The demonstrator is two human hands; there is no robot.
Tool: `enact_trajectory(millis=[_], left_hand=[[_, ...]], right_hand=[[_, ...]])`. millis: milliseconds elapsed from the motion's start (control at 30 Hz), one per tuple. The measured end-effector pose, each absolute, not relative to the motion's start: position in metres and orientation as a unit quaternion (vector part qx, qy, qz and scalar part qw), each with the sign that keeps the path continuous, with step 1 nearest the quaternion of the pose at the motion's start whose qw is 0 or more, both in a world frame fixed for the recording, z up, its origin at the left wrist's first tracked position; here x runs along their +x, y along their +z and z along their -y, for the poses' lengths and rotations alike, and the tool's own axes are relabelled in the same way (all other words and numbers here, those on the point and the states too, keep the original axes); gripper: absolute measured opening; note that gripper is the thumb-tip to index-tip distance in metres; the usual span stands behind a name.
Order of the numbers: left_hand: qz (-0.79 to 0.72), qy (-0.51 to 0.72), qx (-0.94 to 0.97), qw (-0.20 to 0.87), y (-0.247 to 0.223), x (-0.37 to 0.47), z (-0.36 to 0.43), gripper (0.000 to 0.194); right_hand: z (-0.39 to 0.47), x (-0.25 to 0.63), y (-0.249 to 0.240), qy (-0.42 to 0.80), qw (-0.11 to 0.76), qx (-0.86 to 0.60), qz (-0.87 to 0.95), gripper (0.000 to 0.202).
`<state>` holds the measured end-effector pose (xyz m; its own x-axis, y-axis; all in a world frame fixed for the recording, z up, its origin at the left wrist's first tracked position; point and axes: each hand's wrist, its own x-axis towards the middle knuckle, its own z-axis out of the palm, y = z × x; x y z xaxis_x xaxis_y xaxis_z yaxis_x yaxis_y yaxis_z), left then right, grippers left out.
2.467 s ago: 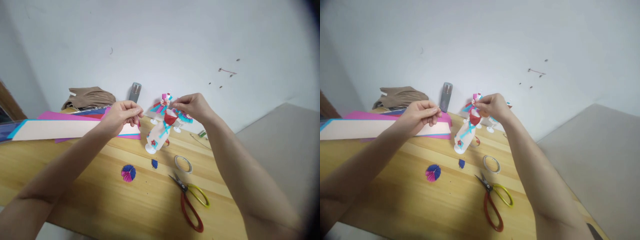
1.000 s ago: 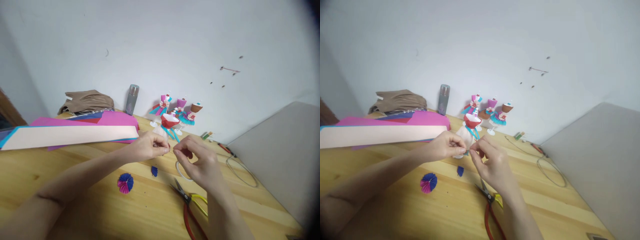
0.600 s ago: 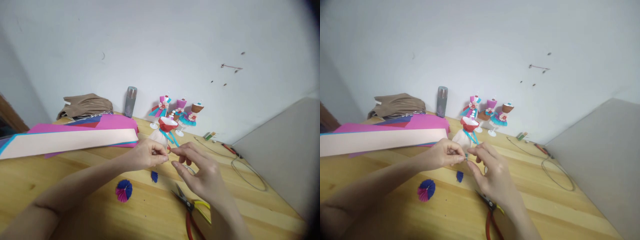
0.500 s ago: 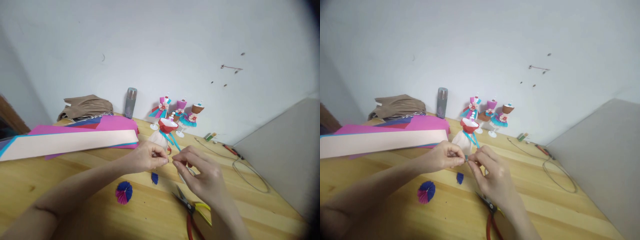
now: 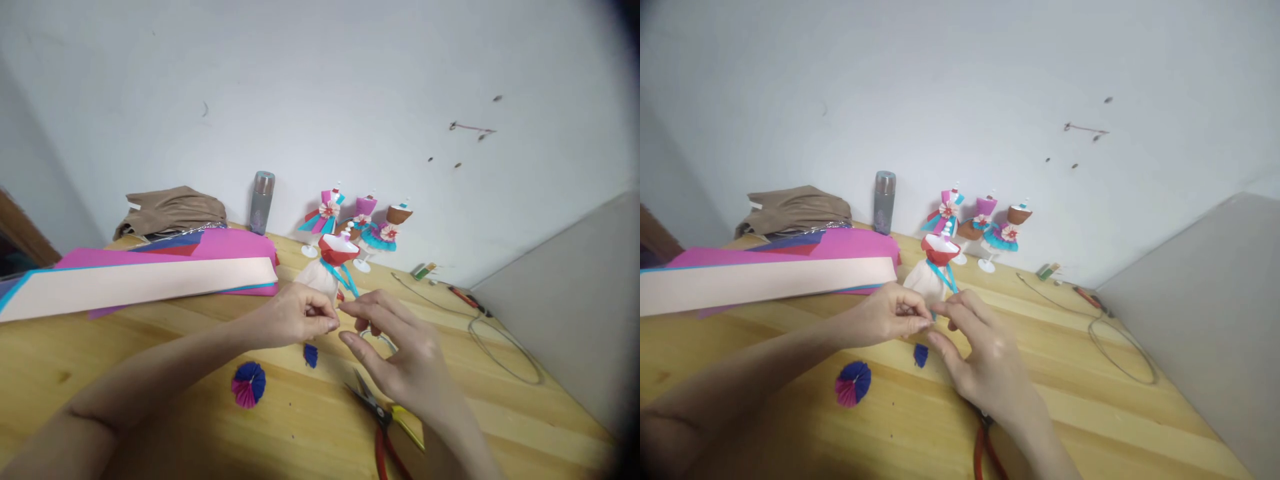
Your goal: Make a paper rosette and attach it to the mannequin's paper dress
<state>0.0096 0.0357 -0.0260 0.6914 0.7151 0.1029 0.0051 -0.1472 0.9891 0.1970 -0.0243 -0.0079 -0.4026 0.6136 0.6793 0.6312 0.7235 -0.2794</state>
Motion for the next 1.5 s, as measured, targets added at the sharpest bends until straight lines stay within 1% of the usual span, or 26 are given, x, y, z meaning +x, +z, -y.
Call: enact_trajectory(millis=[267,400,600,767,867,933,1067,1167,1233,1333,1500], left_hand=[[-0.227,0.307,0.713,0.588,-0.026,0.009,-0.035,0.011],[-0.228,0.298,0.716,0.589,-0.029,0.008,-0.037,0.014],[-0.255,0.282,0.711,0.591,-0.026,0.007,-0.037,0.021],[-0.268,0.314,0.751,0.515,-0.012,0.003,-0.036,0.021],[-0.322,0.324,0.771,0.444,-0.007,-0.005,-0.041,0.03],[-0.332,0.347,0.764,0.431,-0.005,-0.011,-0.047,0.034],[-0.329,0.382,0.747,0.433,0.004,-0.02,-0.069,0.024],[-0.348,0.389,0.762,0.383,0.011,-0.021,-0.093,0.019],[-0.334,0.37,0.772,0.395,0.011,-0.02,-0.109,0.02],[-0.267,0.338,0.775,0.462,0.006,-0.015,-0.128,0.025],[-0.171,0.282,0.766,0.553,-0.002,-0.004,-0.138,0.034]], right_hand=[[0.023,0.197,-0.008,-0.005,0.391,-0.372,0.842,0.017],[0.023,0.197,-0.009,-0.005,0.381,-0.369,0.847,0.017],[0.02,0.193,-0.008,-0.055,0.376,-0.375,0.846,0.018],[0.02,0.186,-0.01,-0.1,0.39,-0.381,0.832,0.021],[0.024,0.185,-0.007,-0.12,0.41,-0.38,0.82,0.022],[0.026,0.187,-0.004,-0.13,0.426,-0.389,0.807,0.021],[0.018,0.194,0.002,-0.126,0.443,-0.42,0.782,0.019],[0.0,0.198,0.002,-0.095,0.456,-0.448,0.763,0.016],[-0.013,0.2,-0.001,-0.062,0.457,-0.467,0.755,0.013],[-0.027,0.201,-0.005,-0.018,0.445,-0.499,0.743,0.011],[-0.035,0.198,-0.008,0.007,0.445,-0.52,0.729,0.013]])
